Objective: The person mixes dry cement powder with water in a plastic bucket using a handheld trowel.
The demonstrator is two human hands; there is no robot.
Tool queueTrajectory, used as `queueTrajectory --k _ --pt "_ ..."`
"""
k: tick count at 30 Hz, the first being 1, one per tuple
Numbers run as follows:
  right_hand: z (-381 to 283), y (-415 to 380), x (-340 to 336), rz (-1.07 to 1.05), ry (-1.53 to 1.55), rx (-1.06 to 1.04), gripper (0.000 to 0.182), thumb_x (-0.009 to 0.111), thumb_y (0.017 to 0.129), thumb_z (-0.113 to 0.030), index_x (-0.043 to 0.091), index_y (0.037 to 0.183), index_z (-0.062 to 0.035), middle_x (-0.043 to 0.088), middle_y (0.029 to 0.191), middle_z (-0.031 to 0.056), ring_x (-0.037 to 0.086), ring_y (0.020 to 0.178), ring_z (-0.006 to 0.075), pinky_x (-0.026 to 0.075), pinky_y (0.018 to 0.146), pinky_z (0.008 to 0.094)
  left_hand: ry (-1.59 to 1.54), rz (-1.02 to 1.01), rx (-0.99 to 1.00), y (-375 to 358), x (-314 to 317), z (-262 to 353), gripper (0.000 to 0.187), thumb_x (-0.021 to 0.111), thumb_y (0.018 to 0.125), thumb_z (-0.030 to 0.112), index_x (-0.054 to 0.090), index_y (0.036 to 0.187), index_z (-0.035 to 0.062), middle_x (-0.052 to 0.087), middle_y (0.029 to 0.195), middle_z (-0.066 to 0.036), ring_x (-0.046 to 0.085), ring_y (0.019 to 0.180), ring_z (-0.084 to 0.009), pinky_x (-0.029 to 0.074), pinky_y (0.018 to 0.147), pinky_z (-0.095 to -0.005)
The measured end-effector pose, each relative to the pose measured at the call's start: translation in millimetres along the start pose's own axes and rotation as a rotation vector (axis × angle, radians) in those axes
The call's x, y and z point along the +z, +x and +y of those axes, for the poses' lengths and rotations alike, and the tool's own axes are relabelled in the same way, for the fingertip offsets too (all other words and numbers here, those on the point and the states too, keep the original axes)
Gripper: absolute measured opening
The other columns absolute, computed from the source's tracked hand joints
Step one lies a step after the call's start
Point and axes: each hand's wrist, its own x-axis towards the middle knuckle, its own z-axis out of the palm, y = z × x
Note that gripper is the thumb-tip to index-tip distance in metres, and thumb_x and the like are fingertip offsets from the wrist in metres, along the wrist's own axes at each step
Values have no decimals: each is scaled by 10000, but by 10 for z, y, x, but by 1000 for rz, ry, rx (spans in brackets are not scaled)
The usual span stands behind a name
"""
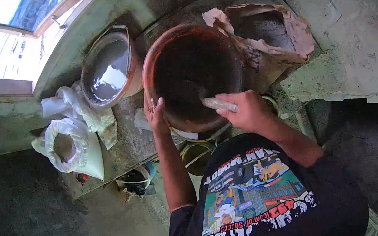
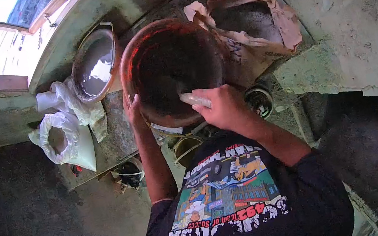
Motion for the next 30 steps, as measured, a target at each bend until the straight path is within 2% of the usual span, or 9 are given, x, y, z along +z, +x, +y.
queueTrajectory --k 3,7,11,15,17,22,24,27,30 --pt "102 -52 4 -62 7 75 358 748 817 -227 709 1129 -55 702 966 227 700 910 366 561 777 408 -21 23 -65 -47 41 6 677 637 839 202 429 1432 -48 485 1420 -132 435 1325 -235 275 1133 -370" --pt "291 51 -20 -78 -62 50 326 724 814 -258 728 1060 -44 700 936 225 694 866 386 561 774 442 27 7 2 -61 62 6 700 640 829 195 414 1444 -51 475 1431 -131 419 1343 -235 252 1149 -370" --pt "384 272 -119 -44 -281 49 261 694 811 -253 740 1020 -103 697 885 222 683 851 406 549 754 481 97 -57 42 -79 91 3 747 653 798 199 397 1455 -49 450 1455 -142 371 1389 -245 215 1170 -379" --pt "219 320 -271 -15 -520 -70 324 677 823 -229 682 1127 -119 684 832 203 682 798 399 545 690 503 59 -86 79 -93 174 104 744 661 797 190 397 1453 -39 440 1459 -143 371 1389 -252 220 1168 -385" --pt "114 386 -391 141 -734 -128 353 653 846 -201 643 1193 -135 654 805 171 680 745 376 547 645 489 94 -129 99 -59 340 206 725 664 805 195 409 1444 -32 449 1444 -135 379 1383 -255 231 1162 -389" --pt "293 261 -48 28 -929 -148 358 606 865 -148 626 1222 -118 630 786 175 680 725 358 553 614 458 76 -105 152 -15 474 137 693 683 823 181 431 1429 -40 479 1423 -112 394 1365 -216 219 1156 -360" --pt "350 89 127 -22 -997 -111 357 594 865 -140 625 1219 -100 628 785 186 683 726 362 553 608 456 68 -103 133 33 456 159 675 683 823 194 450 1414 -36 469 1431 -122 391 1372 -238 228 1158 -377" --pt "166 -135 201 -51 -794 -91 362 613 858 -150 628 1217 -109 628 786 190 683 728 358 552 599 462 64 -135 101 105 327 126 648 687 828 211 477 1392 -28 465 1427 -120 406 1360 -245 246 1152 -380" --pt "108 -190 105 -47 -645 -117 378 651 845 -167 627 1218 -114 633 793 173 679 736 363 553 626 457 38 -126 66 152 268 163 616 678 833 200 487 1373 -25 496 1357 -74 449 1273 -194 284 1095 -324"
